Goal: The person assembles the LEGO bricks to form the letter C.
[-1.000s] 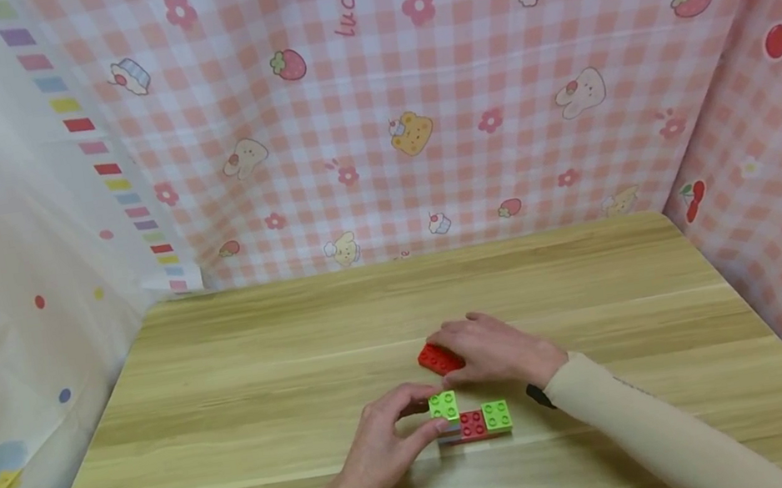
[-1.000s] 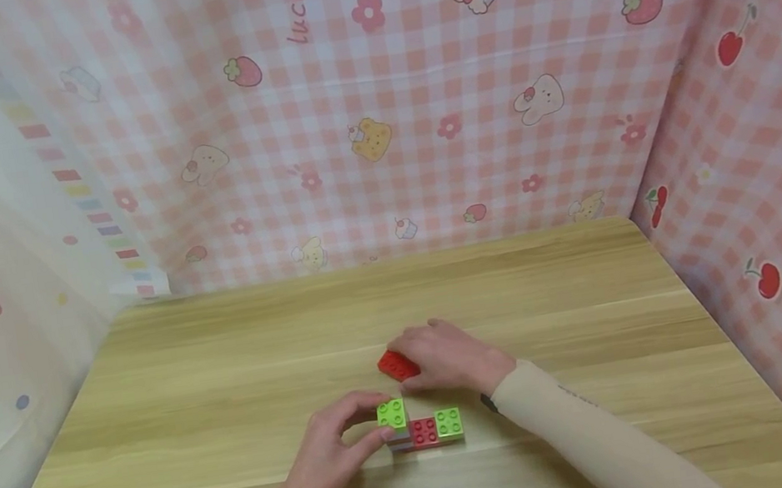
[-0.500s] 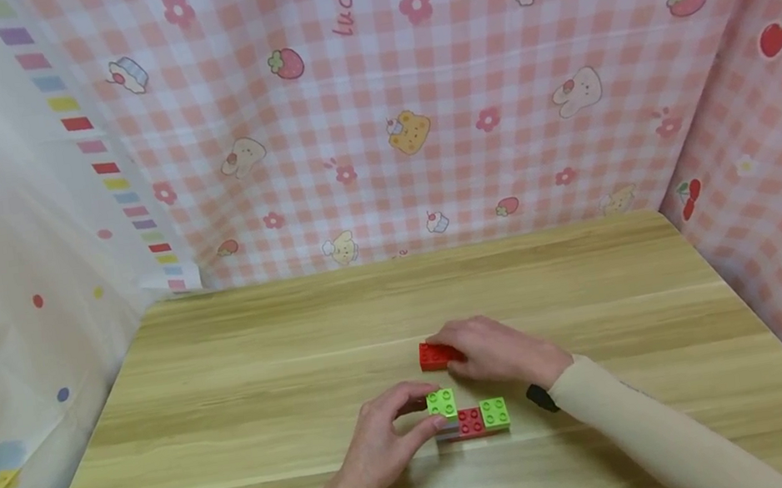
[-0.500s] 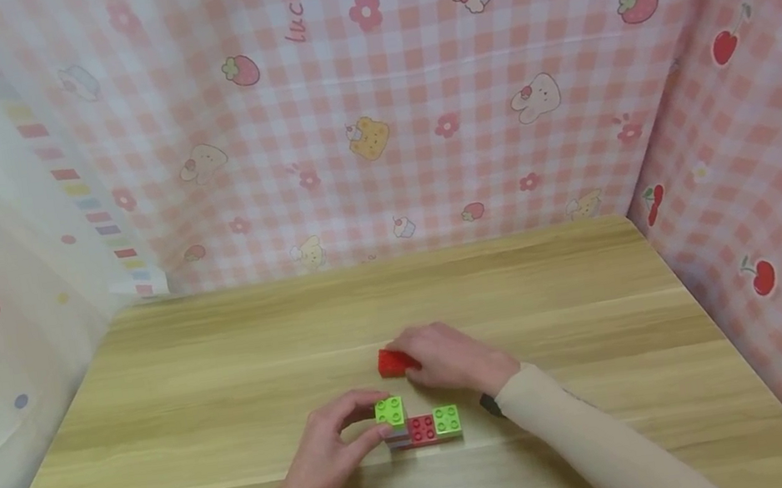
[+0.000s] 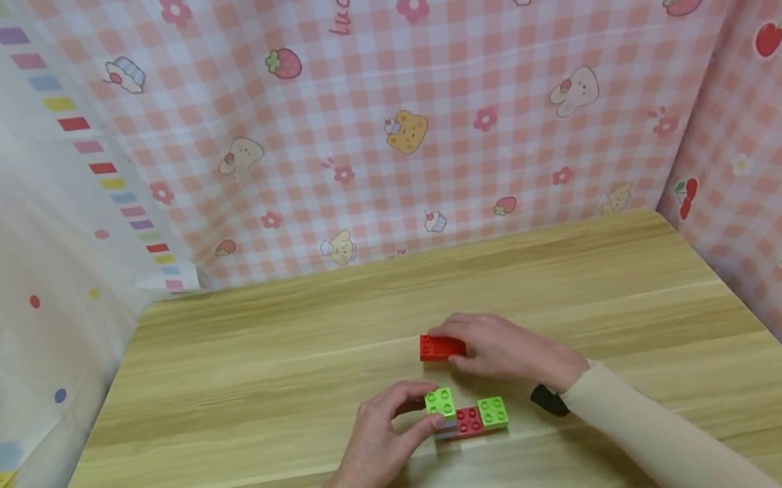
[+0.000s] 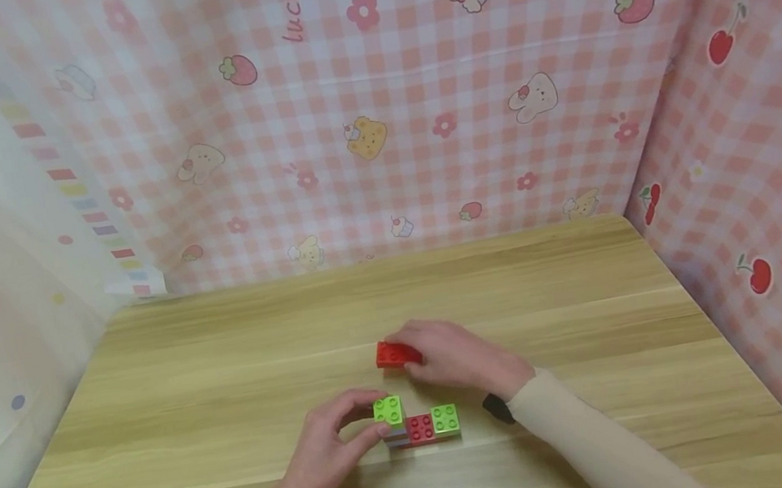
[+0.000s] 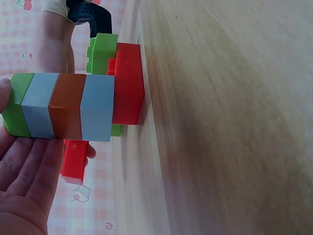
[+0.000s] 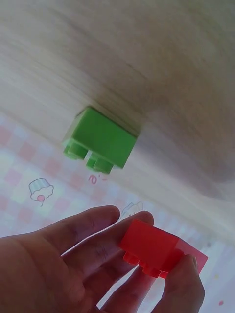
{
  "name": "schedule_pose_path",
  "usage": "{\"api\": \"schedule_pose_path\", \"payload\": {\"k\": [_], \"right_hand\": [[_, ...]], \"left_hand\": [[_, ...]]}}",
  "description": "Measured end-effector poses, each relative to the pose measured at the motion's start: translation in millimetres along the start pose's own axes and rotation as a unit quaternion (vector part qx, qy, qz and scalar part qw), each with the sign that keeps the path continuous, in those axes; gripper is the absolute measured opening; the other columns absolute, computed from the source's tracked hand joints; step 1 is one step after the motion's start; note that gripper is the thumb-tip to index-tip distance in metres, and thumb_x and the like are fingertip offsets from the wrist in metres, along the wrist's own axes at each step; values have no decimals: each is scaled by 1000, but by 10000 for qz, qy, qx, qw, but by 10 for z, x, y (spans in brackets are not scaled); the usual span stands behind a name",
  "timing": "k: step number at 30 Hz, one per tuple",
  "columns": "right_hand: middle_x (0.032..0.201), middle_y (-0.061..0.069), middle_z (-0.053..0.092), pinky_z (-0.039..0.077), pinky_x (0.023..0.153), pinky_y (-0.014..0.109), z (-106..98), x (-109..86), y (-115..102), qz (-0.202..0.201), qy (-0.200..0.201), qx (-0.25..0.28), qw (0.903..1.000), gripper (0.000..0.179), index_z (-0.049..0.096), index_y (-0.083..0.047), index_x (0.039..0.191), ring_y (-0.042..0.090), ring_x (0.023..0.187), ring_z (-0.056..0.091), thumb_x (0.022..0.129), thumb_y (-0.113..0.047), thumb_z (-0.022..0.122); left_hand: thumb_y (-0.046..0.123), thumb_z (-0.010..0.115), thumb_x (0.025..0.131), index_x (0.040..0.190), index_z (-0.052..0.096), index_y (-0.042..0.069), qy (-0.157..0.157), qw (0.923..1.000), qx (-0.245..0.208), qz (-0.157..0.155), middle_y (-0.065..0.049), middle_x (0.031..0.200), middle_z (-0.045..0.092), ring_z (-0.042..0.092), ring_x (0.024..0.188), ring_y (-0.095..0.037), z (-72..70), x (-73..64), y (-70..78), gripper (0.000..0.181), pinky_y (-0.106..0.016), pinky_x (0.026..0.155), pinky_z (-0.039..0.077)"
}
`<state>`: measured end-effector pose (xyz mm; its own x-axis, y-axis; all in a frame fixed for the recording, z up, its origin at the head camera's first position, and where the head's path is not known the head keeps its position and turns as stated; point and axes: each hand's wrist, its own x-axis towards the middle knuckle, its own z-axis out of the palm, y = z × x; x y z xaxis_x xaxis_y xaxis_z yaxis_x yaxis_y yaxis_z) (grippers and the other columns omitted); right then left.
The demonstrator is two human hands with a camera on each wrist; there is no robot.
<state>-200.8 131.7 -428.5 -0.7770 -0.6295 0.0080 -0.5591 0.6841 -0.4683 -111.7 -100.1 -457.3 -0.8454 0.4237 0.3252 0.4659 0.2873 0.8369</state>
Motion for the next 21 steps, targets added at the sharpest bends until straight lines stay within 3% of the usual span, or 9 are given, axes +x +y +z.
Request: {"api": "schedule_pose_path", "payload": {"k": [7, 21], "right_hand": [[131, 8, 65, 58, 91, 37, -36, -67, -12, -215, 240, 27, 9995, 47, 61, -8, 142, 17, 103, 61, 96, -12, 72], [132, 5, 66, 58, 95, 37, -90, -184, -51, -354, 476, 306, 9978, 48, 60, -10, 143, 16, 107, 62, 96, -10, 72]], "left_hand": [[15, 79, 93, 122, 69, 7, -27, 10000, -1, -96, -6, 118, 73, 70, 106, -17, 1, -7, 2, 31, -47, 94, 60], [15, 79, 93, 122, 68, 5, -13, 9999, 12, -126, -8, 119, 73, 70, 107, -19, 2, -4, -5, 32, -44, 94, 60]]}}
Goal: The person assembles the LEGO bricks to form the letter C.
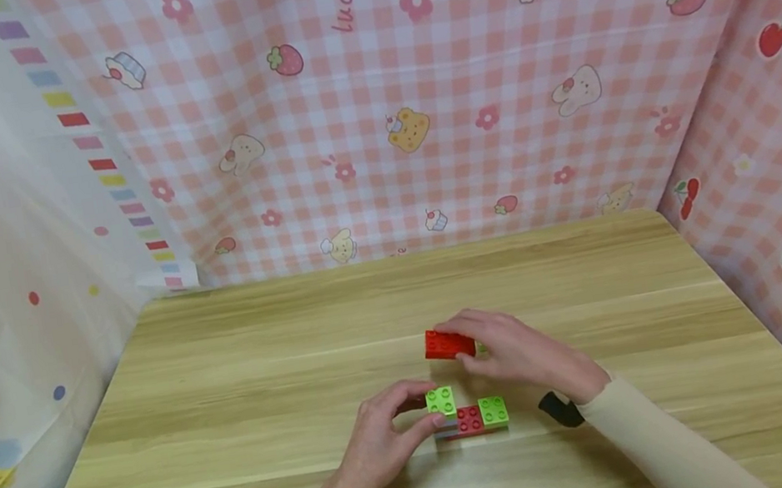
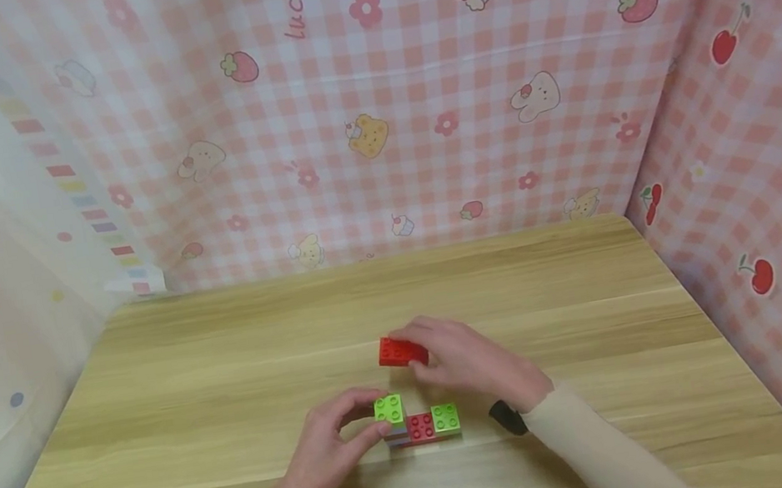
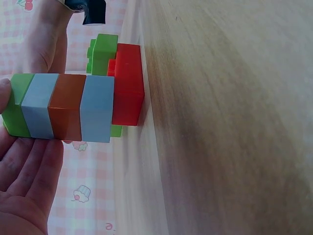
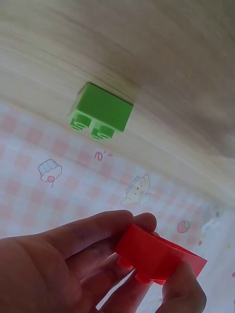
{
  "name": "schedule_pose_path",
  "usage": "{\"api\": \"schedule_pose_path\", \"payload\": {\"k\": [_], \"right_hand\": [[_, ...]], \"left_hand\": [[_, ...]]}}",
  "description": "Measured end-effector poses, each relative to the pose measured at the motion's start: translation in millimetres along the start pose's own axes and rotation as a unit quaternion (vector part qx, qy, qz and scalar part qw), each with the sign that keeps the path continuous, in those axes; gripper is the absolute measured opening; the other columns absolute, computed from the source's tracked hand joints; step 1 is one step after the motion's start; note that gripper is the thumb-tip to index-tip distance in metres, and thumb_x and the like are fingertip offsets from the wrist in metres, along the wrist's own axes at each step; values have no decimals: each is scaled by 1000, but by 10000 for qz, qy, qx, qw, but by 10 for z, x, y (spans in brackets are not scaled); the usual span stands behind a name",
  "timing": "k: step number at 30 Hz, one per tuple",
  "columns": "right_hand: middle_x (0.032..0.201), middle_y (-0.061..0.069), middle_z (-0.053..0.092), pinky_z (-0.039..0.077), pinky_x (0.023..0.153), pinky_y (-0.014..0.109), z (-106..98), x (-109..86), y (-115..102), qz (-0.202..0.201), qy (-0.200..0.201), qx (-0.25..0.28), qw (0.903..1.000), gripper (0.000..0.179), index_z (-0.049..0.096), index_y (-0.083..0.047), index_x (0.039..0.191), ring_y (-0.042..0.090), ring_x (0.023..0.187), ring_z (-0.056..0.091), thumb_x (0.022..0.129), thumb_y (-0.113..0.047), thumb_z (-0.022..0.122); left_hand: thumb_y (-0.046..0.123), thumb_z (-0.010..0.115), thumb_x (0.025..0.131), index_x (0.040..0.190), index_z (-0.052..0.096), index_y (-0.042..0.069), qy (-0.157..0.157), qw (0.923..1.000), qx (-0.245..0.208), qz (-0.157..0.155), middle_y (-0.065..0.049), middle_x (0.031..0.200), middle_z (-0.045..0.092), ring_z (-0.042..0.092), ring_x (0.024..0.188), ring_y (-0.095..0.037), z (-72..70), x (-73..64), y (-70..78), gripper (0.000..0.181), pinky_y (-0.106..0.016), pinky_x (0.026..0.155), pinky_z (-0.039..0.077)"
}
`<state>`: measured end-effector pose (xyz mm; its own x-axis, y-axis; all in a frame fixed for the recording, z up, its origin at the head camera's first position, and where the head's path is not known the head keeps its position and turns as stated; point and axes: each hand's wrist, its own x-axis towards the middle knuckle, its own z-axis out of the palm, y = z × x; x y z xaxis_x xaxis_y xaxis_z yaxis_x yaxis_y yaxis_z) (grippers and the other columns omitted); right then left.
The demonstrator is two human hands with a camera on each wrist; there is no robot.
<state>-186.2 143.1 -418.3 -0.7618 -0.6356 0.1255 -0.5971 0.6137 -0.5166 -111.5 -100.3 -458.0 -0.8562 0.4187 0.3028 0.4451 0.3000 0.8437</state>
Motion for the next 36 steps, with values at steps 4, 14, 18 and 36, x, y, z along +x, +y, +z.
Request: {"api": "schedule_pose_path", "payload": {"k": [4, 14, 18, 36], "right_hand": [[133, 5, 66, 58, 95, 38, -26, -40, -29, -79, 90, 24, 9999, 49, 60, -11, 143, 16, 107, 62, 96, -11, 71], [130, 1, 66, 58, 93, 38, -81, -140, -39, -377, 366, 78, 9986, 48, 60, -14, 144, 13, 107, 62, 97, -13, 68], [131, 1, 66, 59, 91, 40, -104, -193, -60, -432, 428, 161, 9980, 48, 60, -13, 144, 12, 106, 62, 96, -13, 68], [126, -2, 67, 60, 85, 38, -144, -363, -153, -706, 559, 293, 9955, 47, 62, -14, 141, 8, 96, 60, 95, -10, 70]], "left_hand": [[13, 79, 93, 122, 68, 4, -3, 10000, 2, 35, -9, 119, 73, 71, 107, -19, 3, 4, 4, 32, -43, 94, 60], [12, 80, 91, 122, 67, 0, 51, 9997, 63, 244, -11, 119, 73, 71, 105, -21, 14, 12, -12, 35, -47, 92, 60], [13, 79, 92, 123, 67, 1, 14, 9998, 22, 194, -10, 119, 73, 71, 105, -21, 15, 15, -12, 36, -47, 93, 60], [16, 78, 94, 122, 68, 6, -26, 10000, -66, -14, -6, 118, 74, 71, 106, -18, 11, -2, 7, 31, -44, 95, 59]]}}
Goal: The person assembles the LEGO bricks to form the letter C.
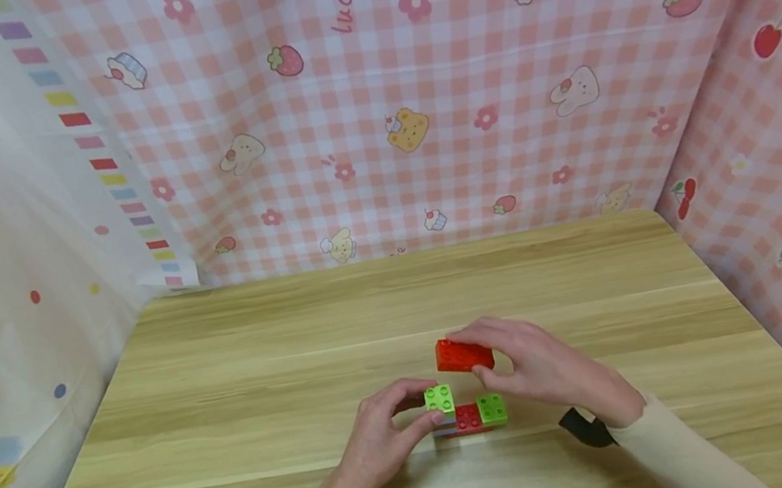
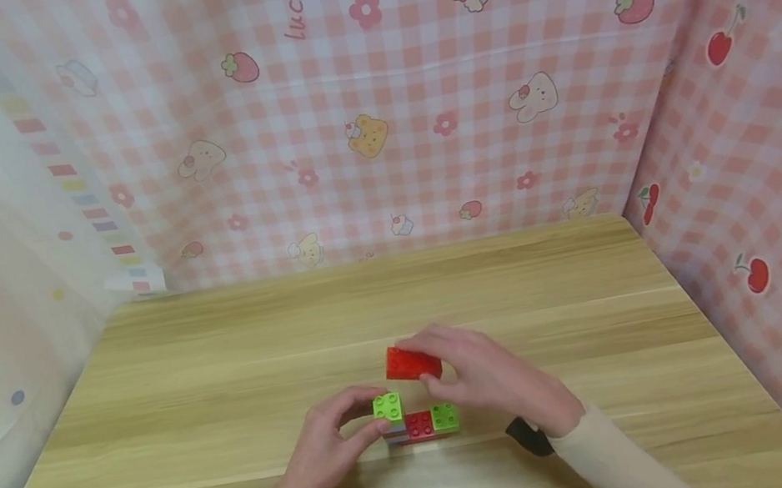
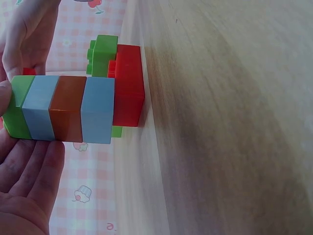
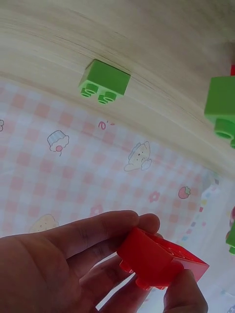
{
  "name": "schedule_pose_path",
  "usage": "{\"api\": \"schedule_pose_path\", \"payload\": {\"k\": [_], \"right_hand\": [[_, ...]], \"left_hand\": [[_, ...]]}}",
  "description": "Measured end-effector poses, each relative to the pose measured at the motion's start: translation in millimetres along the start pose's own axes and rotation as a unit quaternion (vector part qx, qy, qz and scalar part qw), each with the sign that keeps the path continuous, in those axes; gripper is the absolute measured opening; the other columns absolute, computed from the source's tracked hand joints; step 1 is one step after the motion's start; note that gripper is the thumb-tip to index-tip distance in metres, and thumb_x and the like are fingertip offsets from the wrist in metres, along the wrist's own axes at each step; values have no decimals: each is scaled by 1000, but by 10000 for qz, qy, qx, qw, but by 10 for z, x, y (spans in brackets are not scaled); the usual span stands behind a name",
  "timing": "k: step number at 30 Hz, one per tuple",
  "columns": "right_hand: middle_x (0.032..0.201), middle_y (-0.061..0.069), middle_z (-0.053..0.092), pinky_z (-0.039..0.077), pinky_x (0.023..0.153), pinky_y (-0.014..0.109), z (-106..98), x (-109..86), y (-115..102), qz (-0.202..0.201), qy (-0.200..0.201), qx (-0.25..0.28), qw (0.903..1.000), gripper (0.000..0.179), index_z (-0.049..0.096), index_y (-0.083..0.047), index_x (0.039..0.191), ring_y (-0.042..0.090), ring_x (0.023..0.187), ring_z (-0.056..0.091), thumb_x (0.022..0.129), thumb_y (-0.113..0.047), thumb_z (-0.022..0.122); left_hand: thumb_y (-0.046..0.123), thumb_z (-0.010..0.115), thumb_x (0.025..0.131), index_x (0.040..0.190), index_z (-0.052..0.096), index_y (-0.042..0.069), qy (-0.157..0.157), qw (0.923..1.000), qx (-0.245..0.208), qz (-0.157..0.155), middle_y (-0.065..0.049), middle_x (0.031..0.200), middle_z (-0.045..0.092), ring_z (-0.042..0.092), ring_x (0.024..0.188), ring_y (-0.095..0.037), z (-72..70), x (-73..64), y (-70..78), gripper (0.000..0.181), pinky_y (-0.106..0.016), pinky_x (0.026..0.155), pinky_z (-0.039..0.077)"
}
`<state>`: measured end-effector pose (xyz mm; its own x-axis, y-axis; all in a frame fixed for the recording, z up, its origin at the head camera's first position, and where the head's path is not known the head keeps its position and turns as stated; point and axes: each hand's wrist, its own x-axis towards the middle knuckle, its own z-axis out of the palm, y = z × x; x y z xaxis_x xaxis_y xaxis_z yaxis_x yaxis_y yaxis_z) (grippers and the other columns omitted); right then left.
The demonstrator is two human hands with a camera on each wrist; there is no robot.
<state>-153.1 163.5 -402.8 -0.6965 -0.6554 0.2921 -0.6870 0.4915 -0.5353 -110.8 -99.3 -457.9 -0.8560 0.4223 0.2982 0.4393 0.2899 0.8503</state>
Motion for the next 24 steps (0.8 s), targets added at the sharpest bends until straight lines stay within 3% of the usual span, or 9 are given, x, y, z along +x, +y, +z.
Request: {"api": "schedule_pose_path", "payload": {"k": [7, 13, 24], "right_hand": [[124, -2, 68, 58, 78, 29, 8, -53, -34, -108, 2, -72, 9999, 47, 63, -14, 140, 7, 92, 58, 94, -10, 70], [125, 0, 67, 58, 70, 29, 28, -94, -69, -92, -46, -50, 9999, 46, 64, -13, 138, 8, 88, 57, 93, -10, 71], [130, 0, 66, 58, 76, 26, 58, -152, -123, -15, -186, -19, 9998, 47, 63, -15, 140, 8, 94, 59, 94, -9, 70]], "left_hand": [[14, 79, 93, 122, 68, 4, 23, 10000, -26, -8, -7, 117, 74, 71, 105, -19, -5, 2, -1, 32, -46, 95, 59], [15, 79, 93, 122, 68, 4, 12, 10000, -30, -69, -7, 118, 74, 71, 106, -19, -5, 7, 4, 33, -45, 95, 59], [19, 77, 95, 123, 68, 7, -28, 9998, -44, -207, -7, 121, 73, 71, 107, -20, 2, 13, 9, 31, -42, 96, 59]]}}
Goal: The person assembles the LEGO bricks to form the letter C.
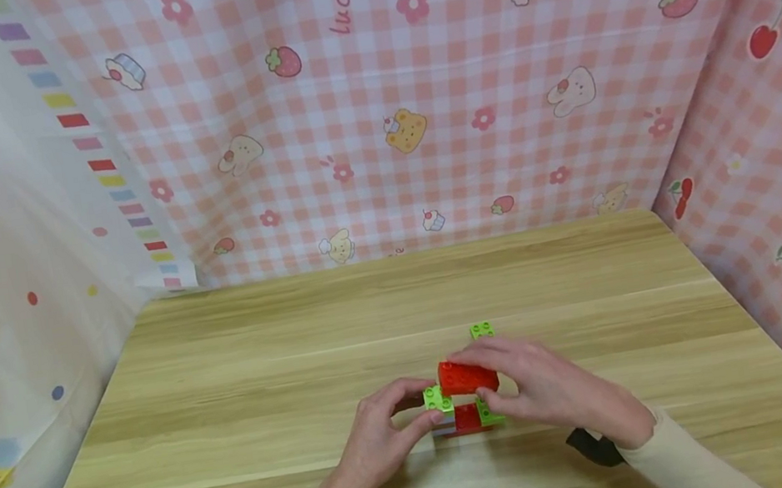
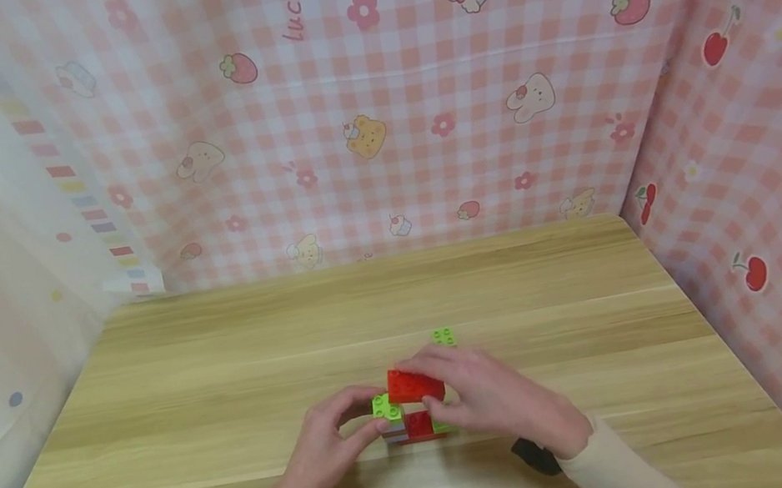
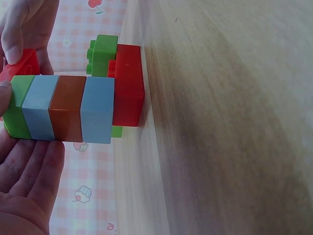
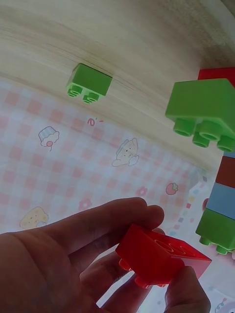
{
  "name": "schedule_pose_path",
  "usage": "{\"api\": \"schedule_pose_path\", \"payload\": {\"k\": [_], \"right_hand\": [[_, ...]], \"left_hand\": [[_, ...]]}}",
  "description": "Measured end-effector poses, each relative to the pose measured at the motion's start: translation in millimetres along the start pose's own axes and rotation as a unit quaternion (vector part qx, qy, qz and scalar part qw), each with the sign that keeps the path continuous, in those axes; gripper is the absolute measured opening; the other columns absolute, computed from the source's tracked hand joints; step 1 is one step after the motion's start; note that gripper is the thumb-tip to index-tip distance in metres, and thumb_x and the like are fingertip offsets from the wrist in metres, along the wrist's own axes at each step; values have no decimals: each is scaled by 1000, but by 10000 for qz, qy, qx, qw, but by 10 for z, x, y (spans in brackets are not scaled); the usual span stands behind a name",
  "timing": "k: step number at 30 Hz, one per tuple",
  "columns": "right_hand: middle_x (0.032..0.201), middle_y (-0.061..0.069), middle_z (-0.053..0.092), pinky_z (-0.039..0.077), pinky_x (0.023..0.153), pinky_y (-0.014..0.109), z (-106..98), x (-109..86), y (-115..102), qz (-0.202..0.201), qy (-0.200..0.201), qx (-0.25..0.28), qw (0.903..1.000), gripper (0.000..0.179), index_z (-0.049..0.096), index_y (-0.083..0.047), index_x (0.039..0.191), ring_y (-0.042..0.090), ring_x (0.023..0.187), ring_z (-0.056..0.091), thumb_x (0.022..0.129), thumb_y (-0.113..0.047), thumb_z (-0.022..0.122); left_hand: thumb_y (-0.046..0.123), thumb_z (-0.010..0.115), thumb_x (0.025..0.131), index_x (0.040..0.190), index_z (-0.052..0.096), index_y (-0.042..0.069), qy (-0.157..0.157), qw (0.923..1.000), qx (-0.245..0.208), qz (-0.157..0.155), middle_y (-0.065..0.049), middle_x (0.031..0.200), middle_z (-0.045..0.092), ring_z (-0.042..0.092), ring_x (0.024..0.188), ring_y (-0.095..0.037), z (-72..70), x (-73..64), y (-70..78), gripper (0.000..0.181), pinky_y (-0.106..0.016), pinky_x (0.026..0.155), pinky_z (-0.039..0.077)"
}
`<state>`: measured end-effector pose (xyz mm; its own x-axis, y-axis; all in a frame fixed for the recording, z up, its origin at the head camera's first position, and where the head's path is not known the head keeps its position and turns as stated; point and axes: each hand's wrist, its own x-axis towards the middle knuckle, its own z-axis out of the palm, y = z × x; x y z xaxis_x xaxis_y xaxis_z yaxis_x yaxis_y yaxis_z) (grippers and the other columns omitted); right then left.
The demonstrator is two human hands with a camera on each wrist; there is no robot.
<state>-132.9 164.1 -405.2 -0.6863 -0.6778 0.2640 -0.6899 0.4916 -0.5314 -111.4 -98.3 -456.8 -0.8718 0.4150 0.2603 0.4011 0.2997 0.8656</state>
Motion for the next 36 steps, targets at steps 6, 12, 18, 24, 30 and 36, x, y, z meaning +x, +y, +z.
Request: {"api": "schedule_pose_path", "payload": {"k": [6, 12, 18, 24, 30, 36], "right_hand": [[131, -1, 65, 60, 81, 30, 30, -4, -7, -57, -67, 102, 9999, 48, 62, -16, 141, 9, 97, 60, 95, -8, 70], [134, 0, 64, 61, 84, 29, 53, -16, -29, 15, -206, 72, 9998, 48, 62, -18, 142, 10, 99, 61, 95, -10, 71], [133, 1, 63, 61, 82, 29, 71, -30, -35, -100, -195, -125, 9997, 48, 64, -15, 140, 10, 98, 60, 93, -11, 71], [130, -1, 63, 58, 83, 26, 78, -21, -32, -206, -191, -206, 9994, 47, 65, -14, 140, 9, 99, 59, 93, -10, 70], [129, -1, 62, 58, 83, 26, 71, -9, -40, -152, -265, -259, 9992, 47, 66, -14, 139, 9, 101, 59, 92, -11, 70], [129, -1, 63, 58, 82, 25, 60, 3, -47, -162, -302, -199, 9992, 47, 67, -14, 138, 9, 100, 59, 92, -10, 70]], "left_hand": [[17, 78, 94, 122, 69, 6, 9, 10000, -25, 73, -7, 121, 73, 71, 107, -20, 4, 1, -7, 32, -41, 95, 59], [16, 78, 94, 123, 69, 6, 11, 9999, -80, 95, -7, 123, 73, 71, 107, -19, 3, -5, -10, 33, -40, 95, 59], [16, 78, 94, 122, 68, 6, 16, 9998, -62, 190, -8, 121, 73, 71, 106, -19, 3, -9, -29, 32, -40, 95, 60], [16, 77, 94, 122, 68, 6, -4, 9997, -90, 226, -8, 121, 73, 71, 107, -19, 0, -6, -20, 31, -41, 95, 59], [16, 77, 94, 123, 68, 6, -13, 9998, -74, 187, -8, 122, 73, 71, 108, -20, -2, -2, -9, 32, -44, 95, 59], [15, 78, 93, 122, 68, 6, -21, 9999, -35, 163, -7, 122, 73, 71, 108, -19, -9, -1, -8, 32, -44, 95, 59]]}}
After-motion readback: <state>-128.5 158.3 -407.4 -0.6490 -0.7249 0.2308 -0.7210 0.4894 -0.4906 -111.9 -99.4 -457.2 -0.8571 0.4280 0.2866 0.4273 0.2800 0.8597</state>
